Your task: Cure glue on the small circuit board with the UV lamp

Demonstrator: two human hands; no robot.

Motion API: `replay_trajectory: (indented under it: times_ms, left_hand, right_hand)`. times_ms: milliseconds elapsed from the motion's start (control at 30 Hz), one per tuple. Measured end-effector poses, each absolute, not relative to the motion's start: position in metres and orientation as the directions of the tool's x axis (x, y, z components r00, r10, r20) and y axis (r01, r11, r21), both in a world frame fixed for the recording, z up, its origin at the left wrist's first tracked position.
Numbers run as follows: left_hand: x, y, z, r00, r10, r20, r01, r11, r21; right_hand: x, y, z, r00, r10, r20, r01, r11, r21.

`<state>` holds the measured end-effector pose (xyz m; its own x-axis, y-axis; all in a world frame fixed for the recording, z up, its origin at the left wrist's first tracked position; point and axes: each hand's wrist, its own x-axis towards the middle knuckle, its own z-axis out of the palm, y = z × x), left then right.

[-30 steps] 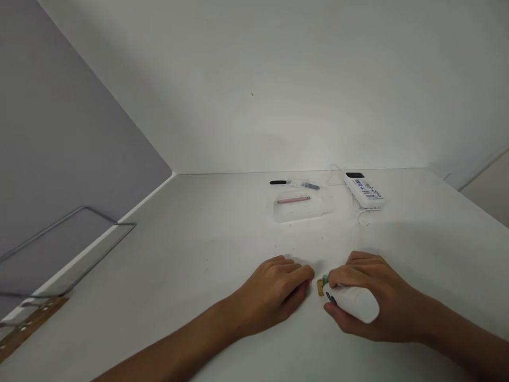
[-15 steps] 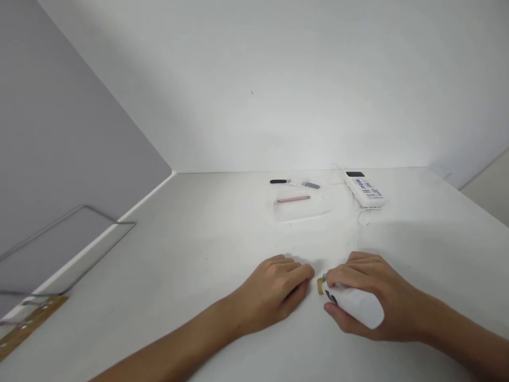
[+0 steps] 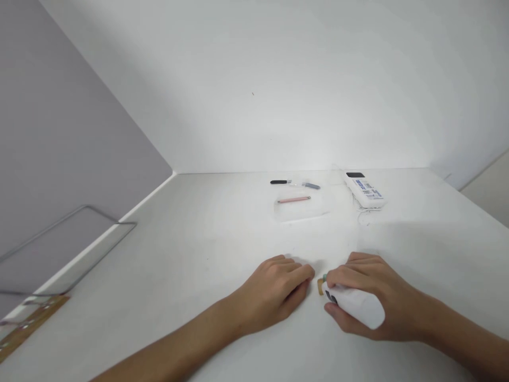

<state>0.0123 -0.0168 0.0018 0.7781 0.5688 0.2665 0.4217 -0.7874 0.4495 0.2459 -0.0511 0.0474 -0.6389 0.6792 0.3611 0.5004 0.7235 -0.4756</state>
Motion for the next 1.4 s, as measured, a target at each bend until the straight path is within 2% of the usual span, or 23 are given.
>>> replay_trajectory:
  times_ms: [433,1400]
  left_hand:
    - [0.0125,-0.0172,0.0018,0.777,0.574,0.257,0.435,-0.786,0.44]
    - [0.0131,-0.0167,0.0036,0.775,0.574,0.264,0.432,-0.786,0.442]
  right_hand:
    - [0.2453,-0.0483,0.0453,-0.64,0.654,0.403,0.483,0.75,-0.452]
    - [0.247,-0.0479,0.047,-0.661,0.651,0.374,0.49,0.751,-0.442]
